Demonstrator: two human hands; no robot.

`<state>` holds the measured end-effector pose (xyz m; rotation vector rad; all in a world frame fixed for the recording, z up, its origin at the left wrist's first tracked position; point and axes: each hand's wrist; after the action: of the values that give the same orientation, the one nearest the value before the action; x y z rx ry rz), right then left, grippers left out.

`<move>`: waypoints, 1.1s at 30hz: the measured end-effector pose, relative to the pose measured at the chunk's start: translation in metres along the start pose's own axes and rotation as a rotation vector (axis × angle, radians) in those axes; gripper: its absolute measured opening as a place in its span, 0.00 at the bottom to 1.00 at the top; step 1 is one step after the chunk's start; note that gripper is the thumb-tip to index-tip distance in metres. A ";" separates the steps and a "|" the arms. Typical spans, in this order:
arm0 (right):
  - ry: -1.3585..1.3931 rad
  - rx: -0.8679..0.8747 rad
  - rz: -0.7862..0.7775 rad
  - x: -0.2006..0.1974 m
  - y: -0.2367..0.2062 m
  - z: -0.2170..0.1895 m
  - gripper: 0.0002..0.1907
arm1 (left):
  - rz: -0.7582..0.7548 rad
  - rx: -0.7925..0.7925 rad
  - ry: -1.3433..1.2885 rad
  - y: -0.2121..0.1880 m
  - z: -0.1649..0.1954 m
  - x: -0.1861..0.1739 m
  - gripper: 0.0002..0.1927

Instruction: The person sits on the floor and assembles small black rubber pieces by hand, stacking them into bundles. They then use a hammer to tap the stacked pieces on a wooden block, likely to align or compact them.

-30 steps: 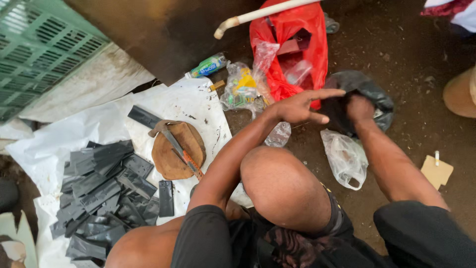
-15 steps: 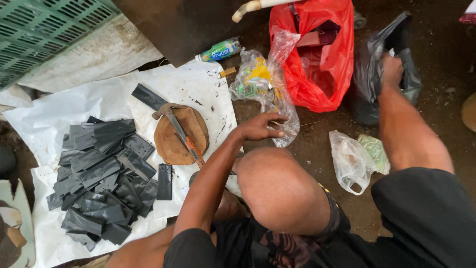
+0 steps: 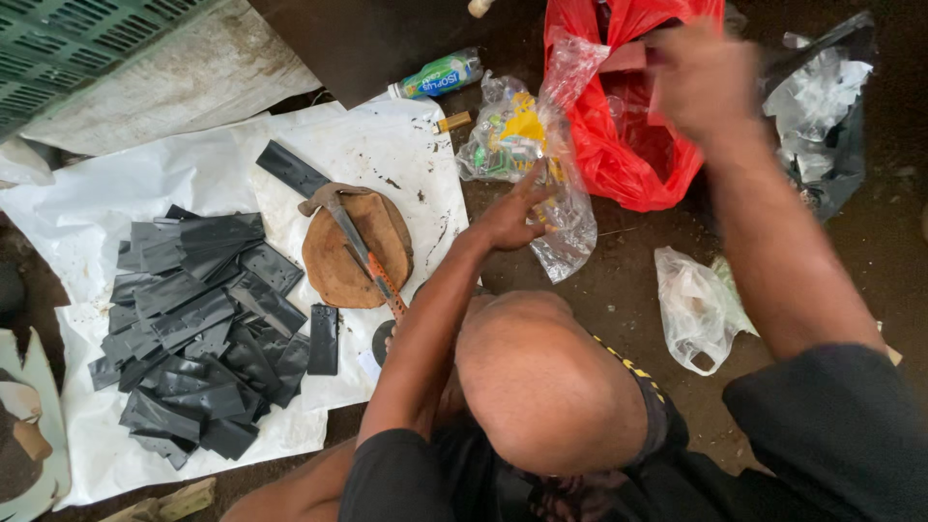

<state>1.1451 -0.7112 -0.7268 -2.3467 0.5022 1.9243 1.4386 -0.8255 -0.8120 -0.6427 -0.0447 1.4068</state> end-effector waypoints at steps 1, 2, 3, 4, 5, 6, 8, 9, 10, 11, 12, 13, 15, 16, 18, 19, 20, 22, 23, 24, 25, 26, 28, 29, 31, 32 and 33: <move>0.120 -0.164 0.041 0.020 0.023 -0.026 0.18 | 0.050 -0.107 0.035 0.003 0.000 -0.004 0.42; 0.024 -0.236 -0.025 0.033 0.037 -0.046 0.25 | 0.102 -0.214 0.071 0.004 -0.001 -0.008 0.46; -0.051 -0.212 -0.218 0.045 0.051 -0.063 0.33 | 0.153 -0.323 0.105 0.004 -0.002 -0.010 0.50; -0.127 -0.186 -0.410 0.054 0.060 -0.075 0.41 | 0.178 -0.288 0.111 -0.001 -0.006 -0.011 0.50; -0.122 -0.160 -0.470 0.056 0.066 -0.081 0.40 | 0.205 -0.252 0.117 -0.007 -0.010 -0.015 0.50; -0.117 -0.134 -0.534 0.058 0.070 -0.088 0.40 | 0.230 -0.217 0.121 -0.013 -0.014 -0.017 0.50; -0.121 -0.146 -0.515 0.059 0.072 -0.090 0.30 | 0.226 -0.231 0.089 -0.024 -0.019 -0.019 0.49; -0.131 -0.179 -0.428 0.058 0.068 -0.084 0.21 | 0.222 -0.236 0.074 -0.028 -0.022 -0.018 0.49; -0.144 -0.210 -0.335 0.055 0.066 -0.079 0.11 | 0.237 -0.226 0.062 -0.029 -0.024 -0.018 0.48; 0.050 -0.211 -0.262 0.054 0.065 -0.076 0.11 | 0.251 -0.218 0.050 -0.031 -0.025 -0.017 0.47; 0.244 -0.206 -0.193 0.050 0.058 -0.069 0.10 | 0.259 -0.210 0.035 -0.032 -0.026 -0.015 0.46; 0.434 -0.195 -0.123 0.046 0.051 -0.061 0.10 | 0.272 -0.205 0.028 -0.031 -0.026 -0.012 0.45; 0.533 -0.132 -0.085 0.042 0.043 -0.048 0.08 | 0.301 -0.197 0.024 -0.030 -0.027 -0.010 0.43; 0.582 -0.096 -0.068 0.041 0.036 -0.041 0.08 | 0.310 -0.196 0.002 -0.030 -0.027 -0.008 0.42; 0.340 0.084 0.003 0.046 0.031 -0.029 0.05 | 0.340 -0.185 -0.033 -0.028 -0.027 -0.009 0.41; 0.223 0.169 0.039 0.051 0.029 -0.025 0.04 | 0.356 -0.168 -0.015 -0.027 -0.027 -0.010 0.41; 0.265 0.219 -0.156 0.058 0.028 -0.023 0.08 | 0.372 -0.153 0.002 -0.028 -0.026 -0.010 0.41; 0.355 0.294 -0.540 0.073 0.030 -0.021 0.17 | 0.367 -0.160 -0.033 -0.028 -0.024 -0.012 0.40; 0.374 0.152 -0.414 0.082 0.027 -0.024 0.28 | 0.341 -0.181 -0.091 -0.029 -0.022 -0.011 0.39; 0.389 0.011 -0.286 0.088 0.025 -0.026 0.38 | 0.314 -0.202 -0.150 -0.030 -0.019 -0.009 0.38; 0.421 0.115 -0.289 0.094 0.022 -0.028 0.32 | 0.315 -0.150 -0.158 -0.032 -0.016 -0.009 0.37; 0.451 0.221 -0.289 0.101 0.019 -0.035 0.26 | 0.314 -0.095 -0.167 -0.033 -0.013 -0.009 0.36; 0.480 0.369 -0.239 0.102 0.015 -0.044 0.20 | 0.320 -0.009 -0.148 -0.035 -0.007 -0.008 0.35; 0.477 0.413 -0.192 0.101 0.012 -0.048 0.19 | 0.326 0.022 -0.124 -0.036 -0.005 -0.008 0.34; 0.474 0.472 -0.084 0.094 0.003 -0.047 0.22 | 0.324 0.053 -0.113 -0.035 0.000 -0.006 0.32; 0.473 0.478 -0.024 0.086 -0.003 -0.046 0.26 | 0.324 0.050 -0.126 -0.034 0.002 -0.006 0.31; 0.478 0.481 0.032 0.075 -0.012 -0.043 0.31 | 0.326 0.039 -0.138 -0.033 0.003 -0.006 0.30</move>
<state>1.2015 -0.7260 -0.7914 -2.4402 0.9155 1.0635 1.4654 -0.8301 -0.7930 -0.5351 -0.0225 1.7619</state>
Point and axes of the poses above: each hand's wrist, its own y-axis towards the middle knuckle, its own x-axis out of the palm, z = x × y, and after that the axes turned 12 degrees about -z, right-handed
